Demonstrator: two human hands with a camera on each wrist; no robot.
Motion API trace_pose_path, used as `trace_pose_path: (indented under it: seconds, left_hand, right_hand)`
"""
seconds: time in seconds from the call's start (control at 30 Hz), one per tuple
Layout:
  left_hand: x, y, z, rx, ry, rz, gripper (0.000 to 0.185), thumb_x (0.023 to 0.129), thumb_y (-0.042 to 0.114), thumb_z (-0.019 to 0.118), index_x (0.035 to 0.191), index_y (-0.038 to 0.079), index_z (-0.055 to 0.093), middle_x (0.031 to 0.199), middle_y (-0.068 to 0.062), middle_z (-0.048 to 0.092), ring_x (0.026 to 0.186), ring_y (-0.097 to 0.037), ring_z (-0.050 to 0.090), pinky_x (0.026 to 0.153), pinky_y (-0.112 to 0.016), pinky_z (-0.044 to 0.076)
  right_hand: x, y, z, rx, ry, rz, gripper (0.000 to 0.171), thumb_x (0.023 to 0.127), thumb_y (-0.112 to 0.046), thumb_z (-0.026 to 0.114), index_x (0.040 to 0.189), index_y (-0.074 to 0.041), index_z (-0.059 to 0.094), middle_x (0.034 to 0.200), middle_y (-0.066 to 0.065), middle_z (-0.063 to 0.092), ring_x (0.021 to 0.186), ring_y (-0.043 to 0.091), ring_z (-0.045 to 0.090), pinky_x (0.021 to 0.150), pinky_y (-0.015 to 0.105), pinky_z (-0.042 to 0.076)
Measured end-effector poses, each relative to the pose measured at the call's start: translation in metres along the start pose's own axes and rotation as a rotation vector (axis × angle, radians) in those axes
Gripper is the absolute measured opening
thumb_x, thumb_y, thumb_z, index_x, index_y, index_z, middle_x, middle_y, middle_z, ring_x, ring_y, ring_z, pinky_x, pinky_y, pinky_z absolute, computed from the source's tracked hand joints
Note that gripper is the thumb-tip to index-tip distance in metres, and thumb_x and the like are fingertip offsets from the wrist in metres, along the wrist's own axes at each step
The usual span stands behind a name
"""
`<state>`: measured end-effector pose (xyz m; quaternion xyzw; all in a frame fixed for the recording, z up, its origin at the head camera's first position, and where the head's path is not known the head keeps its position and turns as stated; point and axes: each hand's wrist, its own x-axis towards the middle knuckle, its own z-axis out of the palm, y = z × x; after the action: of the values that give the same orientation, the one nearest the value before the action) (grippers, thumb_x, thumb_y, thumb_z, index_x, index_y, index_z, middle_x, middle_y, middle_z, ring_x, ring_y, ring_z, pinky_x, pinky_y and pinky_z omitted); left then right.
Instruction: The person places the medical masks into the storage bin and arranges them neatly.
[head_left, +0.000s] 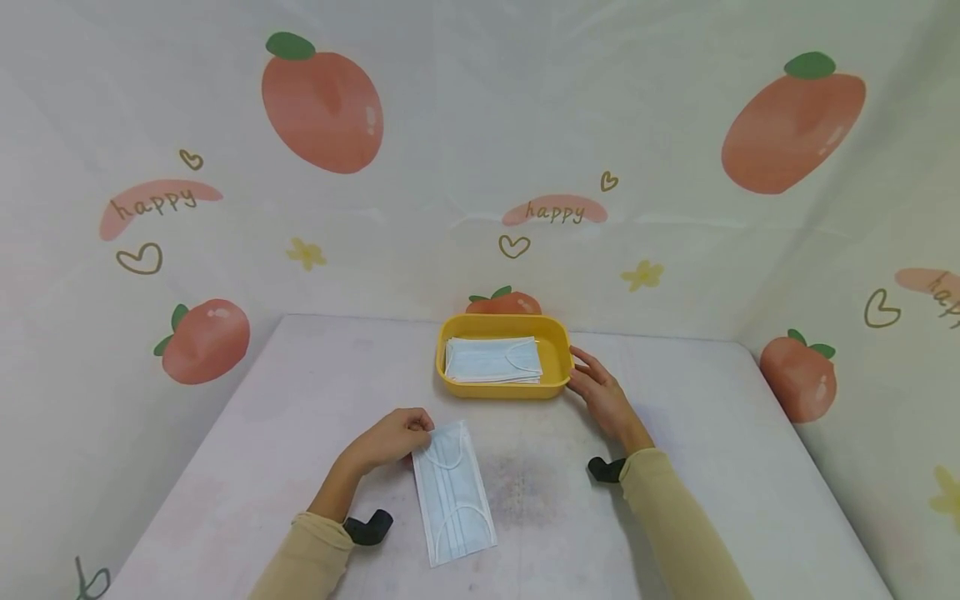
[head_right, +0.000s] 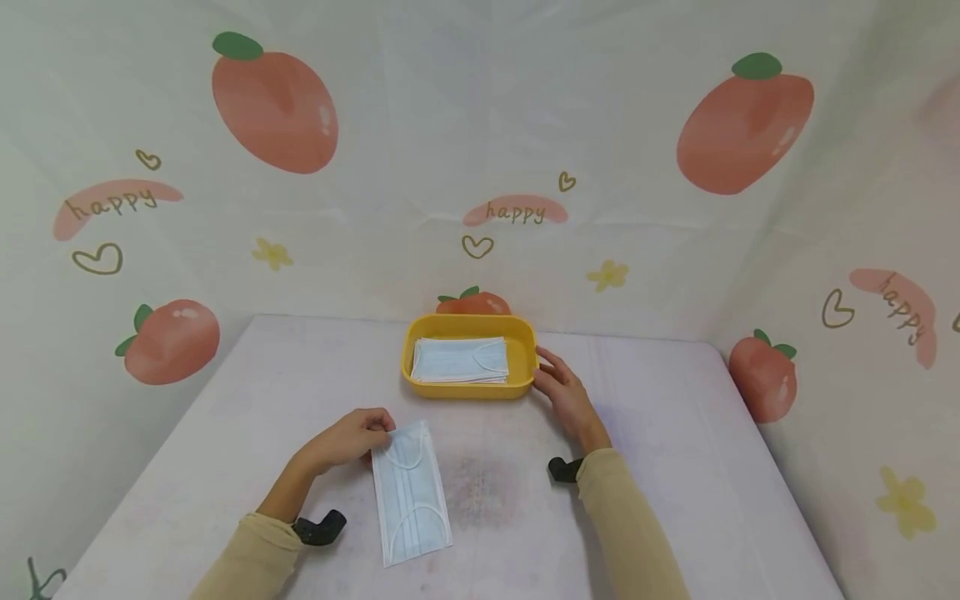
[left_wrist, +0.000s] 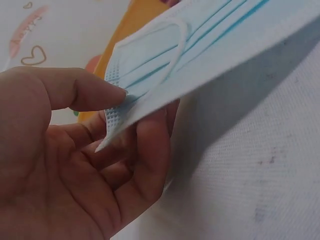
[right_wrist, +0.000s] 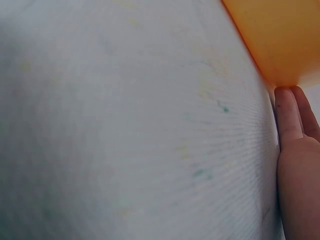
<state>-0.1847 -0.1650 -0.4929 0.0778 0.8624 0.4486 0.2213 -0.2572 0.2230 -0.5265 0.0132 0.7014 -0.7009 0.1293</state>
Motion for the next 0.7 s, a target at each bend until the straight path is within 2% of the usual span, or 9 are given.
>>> trace_pose_path:
  seconds: [0.1,0.2,0.3,0.43,0.57,0.7]
  left_hand:
    - [-0.001,0.001,-0.002,-0.014,-0.016,-0.004,0.017,0.091,0.011,0.056,0.103,0.006,0.067,0.078,-0.001,0.062,0.065,-0.015,0.057,0.06,-0.027,0.048]
    - [-0.002,0.0,-0.004,-0.016,-0.017,0.002,0.022,0.093,0.012,0.057,0.109,0.006,0.071,0.087,-0.002,0.068,0.071,-0.016,0.06,0.063,-0.028,0.05]
    - [-0.003,0.0,-0.008,-0.021,-0.014,0.016,0.025,0.095,0.012,0.057,0.114,0.006,0.072,0.096,-0.004,0.07,0.077,-0.016,0.061,0.066,-0.029,0.052]
    - [-0.007,0.003,-0.013,-0.066,-0.013,0.054,0.027,0.097,0.013,0.057,0.119,0.006,0.07,0.105,-0.007,0.071,0.083,-0.017,0.063,0.07,-0.031,0.056]
    - [-0.009,0.007,-0.018,-0.134,-0.004,0.087,0.03,0.099,0.013,0.055,0.125,0.004,0.067,0.115,-0.011,0.071,0.088,-0.017,0.066,0.075,-0.031,0.059]
    - [-0.01,0.01,-0.021,-0.211,0.003,0.106,0.033,0.101,0.012,0.054,0.132,0.004,0.063,0.124,-0.015,0.068,0.091,-0.018,0.069,0.078,-0.031,0.062]
  right_hand:
    - [-0.001,0.0,0.0,-0.008,0.004,0.0,0.058,0.105,-0.035,0.056,0.159,-0.03,0.034,0.159,0.014,0.034,0.137,0.023,0.049,0.125,0.042,0.033]
    - [-0.001,0.0,0.0,-0.006,0.002,-0.003,0.058,0.105,-0.035,0.055,0.16,-0.03,0.033,0.16,0.014,0.033,0.139,0.026,0.048,0.126,0.043,0.032]
    - [-0.001,0.0,0.001,0.012,-0.002,-0.011,0.059,0.105,-0.034,0.056,0.159,-0.028,0.034,0.159,0.015,0.034,0.136,0.022,0.049,0.12,0.032,0.04]
    - [-0.001,0.0,0.0,0.015,-0.012,-0.019,0.059,0.106,-0.033,0.055,0.16,-0.027,0.033,0.159,0.014,0.034,0.136,0.021,0.049,0.115,0.024,0.044]
    - [-0.002,0.0,-0.001,0.012,-0.015,-0.018,0.058,0.107,-0.031,0.054,0.16,-0.028,0.033,0.16,0.014,0.033,0.14,0.025,0.046,0.122,0.033,0.037]
    - [-0.003,-0.001,0.0,0.015,-0.016,-0.03,0.058,0.107,-0.03,0.053,0.161,-0.025,0.032,0.159,0.017,0.033,0.135,0.021,0.049,0.121,0.032,0.039]
